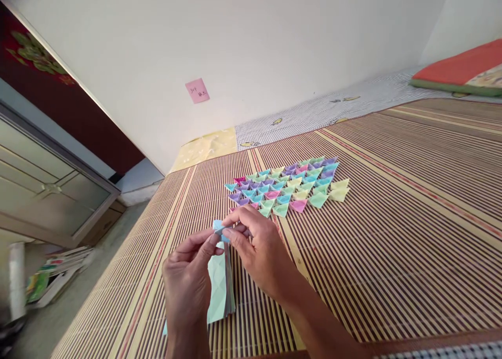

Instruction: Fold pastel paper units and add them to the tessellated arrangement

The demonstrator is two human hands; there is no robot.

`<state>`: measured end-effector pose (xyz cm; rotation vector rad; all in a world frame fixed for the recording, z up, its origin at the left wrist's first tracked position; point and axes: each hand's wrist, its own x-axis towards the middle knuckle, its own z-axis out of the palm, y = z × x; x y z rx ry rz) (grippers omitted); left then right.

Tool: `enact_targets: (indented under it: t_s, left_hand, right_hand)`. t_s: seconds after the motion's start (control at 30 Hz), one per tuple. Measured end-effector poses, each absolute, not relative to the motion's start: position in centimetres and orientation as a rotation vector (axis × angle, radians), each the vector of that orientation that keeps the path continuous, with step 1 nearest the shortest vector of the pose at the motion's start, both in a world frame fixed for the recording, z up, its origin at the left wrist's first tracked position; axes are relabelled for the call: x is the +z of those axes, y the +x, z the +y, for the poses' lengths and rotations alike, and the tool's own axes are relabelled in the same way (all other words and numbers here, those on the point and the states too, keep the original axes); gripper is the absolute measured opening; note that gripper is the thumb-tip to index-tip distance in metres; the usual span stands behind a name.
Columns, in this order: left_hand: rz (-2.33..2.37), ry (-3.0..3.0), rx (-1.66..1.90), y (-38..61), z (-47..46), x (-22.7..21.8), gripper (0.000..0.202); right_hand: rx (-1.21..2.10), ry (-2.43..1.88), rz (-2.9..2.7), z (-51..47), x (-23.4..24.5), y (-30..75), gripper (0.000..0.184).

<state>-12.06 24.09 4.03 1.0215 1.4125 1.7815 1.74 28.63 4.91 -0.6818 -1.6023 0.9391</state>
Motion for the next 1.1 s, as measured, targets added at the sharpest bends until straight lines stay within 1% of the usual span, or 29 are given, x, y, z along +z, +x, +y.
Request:
enact_targets:
  t_s: [0.17, 0.27, 0.5, 0.8, 1.1]
  left_hand:
    - [1.439, 1.017, 1.840, -11.6, 24.0, 4.0, 0.014]
    - [1.440, 1.033, 1.864, -11.3, 24.0, 4.0, 0.014]
    - [1.428, 1.004, 1.885, -10.8, 24.1, 4.1, 0.013]
    - [1.452, 0.944, 1.894, -10.6, 24.1, 4.2, 0.016]
    - [1.427, 0.944, 1.895, -10.7, 24.5, 3.9, 0.017]
  right_hand:
    - [0.993, -0.693, -1.554, 28.4, 5.2, 1.4, 0.016]
    - [1.000, -0.694, -1.553, 28.4, 5.1, 1.2, 0.016]
    - [0.839, -0.747, -1.566, 28.4, 4.3, 0.6, 0.010]
    - [0.697, -0.755, -1.571, 28.5, 3.7, 0.2, 0.014]
    - [0.699, -0.761, -1.564, 28.7, 3.2, 0.1, 0.012]
